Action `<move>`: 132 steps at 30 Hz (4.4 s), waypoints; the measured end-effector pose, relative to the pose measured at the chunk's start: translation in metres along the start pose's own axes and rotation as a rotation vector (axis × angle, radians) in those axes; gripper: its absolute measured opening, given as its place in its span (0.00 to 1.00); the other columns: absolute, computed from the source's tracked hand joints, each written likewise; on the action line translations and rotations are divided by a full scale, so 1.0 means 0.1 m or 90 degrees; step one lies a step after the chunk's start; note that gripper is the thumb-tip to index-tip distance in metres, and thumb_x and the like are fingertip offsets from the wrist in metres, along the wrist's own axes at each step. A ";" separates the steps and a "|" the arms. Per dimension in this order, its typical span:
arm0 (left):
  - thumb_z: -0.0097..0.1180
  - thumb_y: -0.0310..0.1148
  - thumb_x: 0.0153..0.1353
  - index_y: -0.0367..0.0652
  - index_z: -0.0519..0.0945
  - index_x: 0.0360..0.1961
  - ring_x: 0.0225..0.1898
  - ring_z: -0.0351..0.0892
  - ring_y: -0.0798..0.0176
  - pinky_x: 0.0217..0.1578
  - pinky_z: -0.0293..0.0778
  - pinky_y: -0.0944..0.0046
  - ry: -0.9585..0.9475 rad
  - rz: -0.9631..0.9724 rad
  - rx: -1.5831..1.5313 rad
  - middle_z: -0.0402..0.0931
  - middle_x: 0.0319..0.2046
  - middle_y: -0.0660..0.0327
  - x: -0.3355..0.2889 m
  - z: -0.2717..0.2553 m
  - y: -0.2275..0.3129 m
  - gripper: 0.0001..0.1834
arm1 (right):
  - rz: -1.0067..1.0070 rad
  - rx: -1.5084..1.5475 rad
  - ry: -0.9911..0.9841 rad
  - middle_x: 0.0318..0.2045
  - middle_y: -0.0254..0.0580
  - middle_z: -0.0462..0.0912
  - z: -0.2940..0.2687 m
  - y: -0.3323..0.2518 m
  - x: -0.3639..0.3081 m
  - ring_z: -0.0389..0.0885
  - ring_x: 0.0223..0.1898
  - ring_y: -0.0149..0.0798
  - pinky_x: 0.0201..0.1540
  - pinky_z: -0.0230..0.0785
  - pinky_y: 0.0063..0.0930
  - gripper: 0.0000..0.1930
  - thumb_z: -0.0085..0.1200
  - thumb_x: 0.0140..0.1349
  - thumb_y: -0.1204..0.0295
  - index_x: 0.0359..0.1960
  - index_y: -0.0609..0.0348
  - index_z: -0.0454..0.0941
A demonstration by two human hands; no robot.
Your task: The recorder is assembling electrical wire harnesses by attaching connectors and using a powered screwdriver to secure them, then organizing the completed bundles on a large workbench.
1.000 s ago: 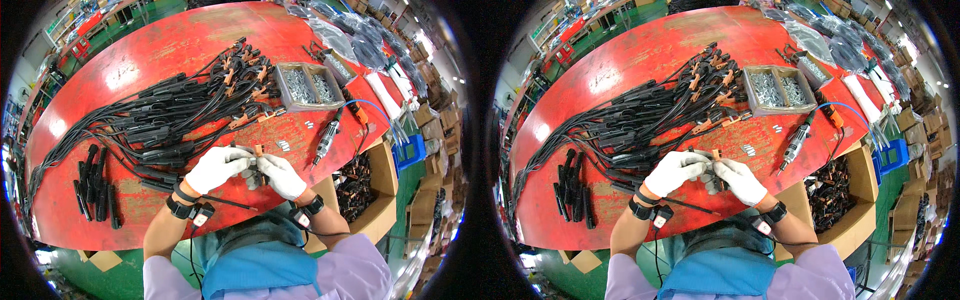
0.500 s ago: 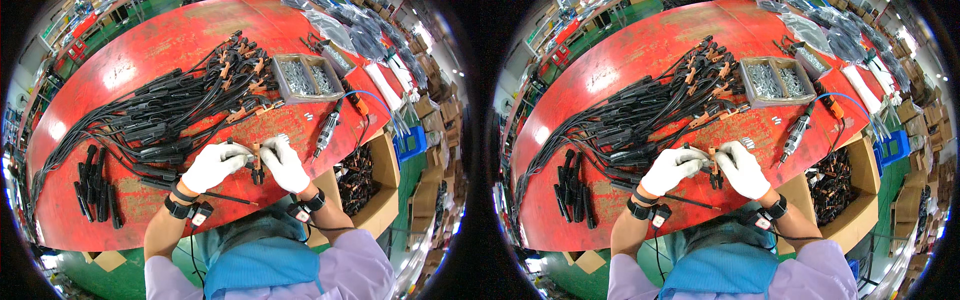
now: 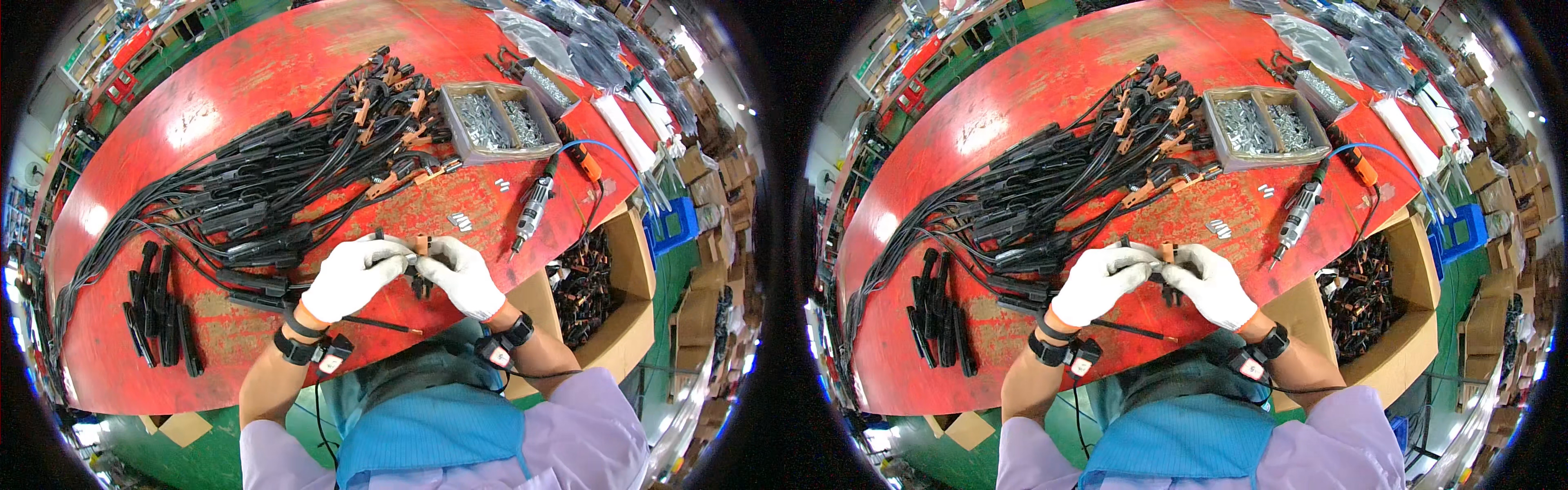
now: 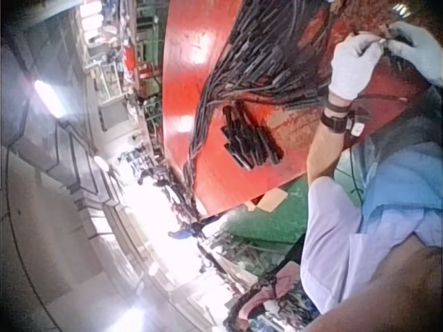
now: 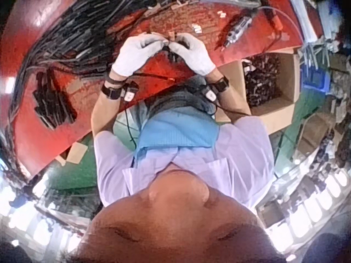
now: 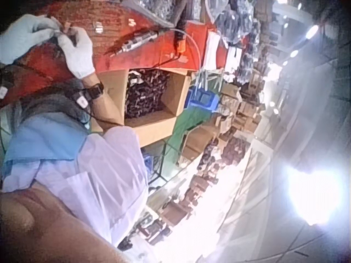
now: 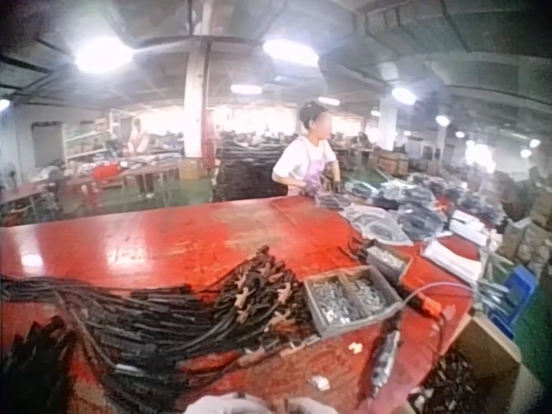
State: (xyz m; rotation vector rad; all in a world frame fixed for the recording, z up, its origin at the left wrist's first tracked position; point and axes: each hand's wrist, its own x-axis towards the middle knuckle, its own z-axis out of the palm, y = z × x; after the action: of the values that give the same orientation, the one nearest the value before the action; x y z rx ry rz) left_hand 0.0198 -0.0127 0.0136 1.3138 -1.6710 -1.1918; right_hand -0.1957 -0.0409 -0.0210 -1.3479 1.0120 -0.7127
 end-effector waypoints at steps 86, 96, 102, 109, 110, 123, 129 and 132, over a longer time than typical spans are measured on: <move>0.64 0.43 0.56 0.49 0.83 0.33 0.25 0.80 0.53 0.27 0.75 0.56 0.193 0.080 0.652 0.77 0.24 0.61 0.13 0.38 0.00 0.11 | -0.262 0.356 0.193 0.31 0.44 0.83 -0.07 -0.64 0.59 0.82 0.25 0.36 0.27 0.80 0.32 0.09 0.57 0.60 0.77 0.42 0.61 0.76; 0.64 0.42 0.56 0.47 0.80 0.31 0.26 0.80 0.54 0.28 0.75 0.56 0.216 0.123 0.667 0.76 0.23 0.60 0.15 0.42 -0.05 0.11 | -0.236 0.363 0.092 0.21 0.42 0.79 -0.05 -0.60 0.64 0.80 0.20 0.38 0.24 0.76 0.31 0.04 0.57 0.57 0.76 0.32 0.63 0.77; 0.63 0.43 0.56 0.46 0.83 0.31 0.27 0.81 0.53 0.29 0.76 0.56 0.192 0.072 0.650 0.78 0.24 0.60 0.13 0.39 0.00 0.11 | -0.240 0.325 0.091 0.24 0.43 0.81 -0.10 -0.76 0.58 0.79 0.20 0.35 0.26 0.76 0.30 0.05 0.58 0.57 0.75 0.33 0.64 0.79; 0.63 0.44 0.56 0.47 0.84 0.32 0.26 0.81 0.53 0.29 0.76 0.56 0.213 0.098 0.620 0.79 0.24 0.59 0.12 0.40 -0.03 0.12 | -0.260 0.351 0.135 0.29 0.44 0.83 -0.05 -0.72 0.57 0.81 0.22 0.36 0.27 0.78 0.34 0.06 0.56 0.61 0.76 0.38 0.64 0.78; 0.63 0.44 0.56 0.47 0.84 0.32 0.26 0.81 0.53 0.29 0.76 0.56 0.209 0.088 0.625 0.79 0.24 0.59 0.12 0.40 -0.03 0.12 | -0.253 0.352 0.128 0.29 0.44 0.83 -0.05 -0.71 0.57 0.81 0.23 0.37 0.27 0.78 0.34 0.06 0.56 0.61 0.75 0.38 0.64 0.78; 0.62 0.42 0.56 0.47 0.83 0.30 0.27 0.81 0.53 0.30 0.76 0.56 0.220 0.102 0.618 0.79 0.23 0.59 0.20 0.44 -0.03 0.11 | -0.237 0.364 0.130 0.22 0.42 0.80 0.02 -0.71 0.64 0.79 0.18 0.37 0.21 0.74 0.31 0.04 0.57 0.58 0.78 0.34 0.63 0.76; 0.63 0.42 0.56 0.48 0.84 0.31 0.25 0.81 0.50 0.28 0.77 0.53 0.196 0.065 0.586 0.79 0.23 0.57 0.11 0.42 -0.03 0.11 | -0.216 0.340 0.109 0.26 0.43 0.82 -0.05 -0.71 0.56 0.80 0.20 0.36 0.23 0.76 0.31 0.06 0.58 0.59 0.74 0.35 0.63 0.78; 0.63 0.42 0.57 0.48 0.85 0.36 0.28 0.83 0.49 0.30 0.77 0.53 0.229 0.036 0.549 0.81 0.27 0.55 0.09 0.34 0.01 0.11 | -0.168 0.297 0.219 0.26 0.42 0.81 -0.35 -0.71 0.44 0.80 0.20 0.37 0.23 0.77 0.33 0.08 0.59 0.60 0.70 0.37 0.62 0.76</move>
State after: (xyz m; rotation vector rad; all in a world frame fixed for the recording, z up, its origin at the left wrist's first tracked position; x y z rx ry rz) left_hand -0.0136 -0.0132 0.0024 1.8153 -1.9877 -0.1243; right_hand -0.1982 -0.1046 0.0433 -0.9718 0.8655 -1.3255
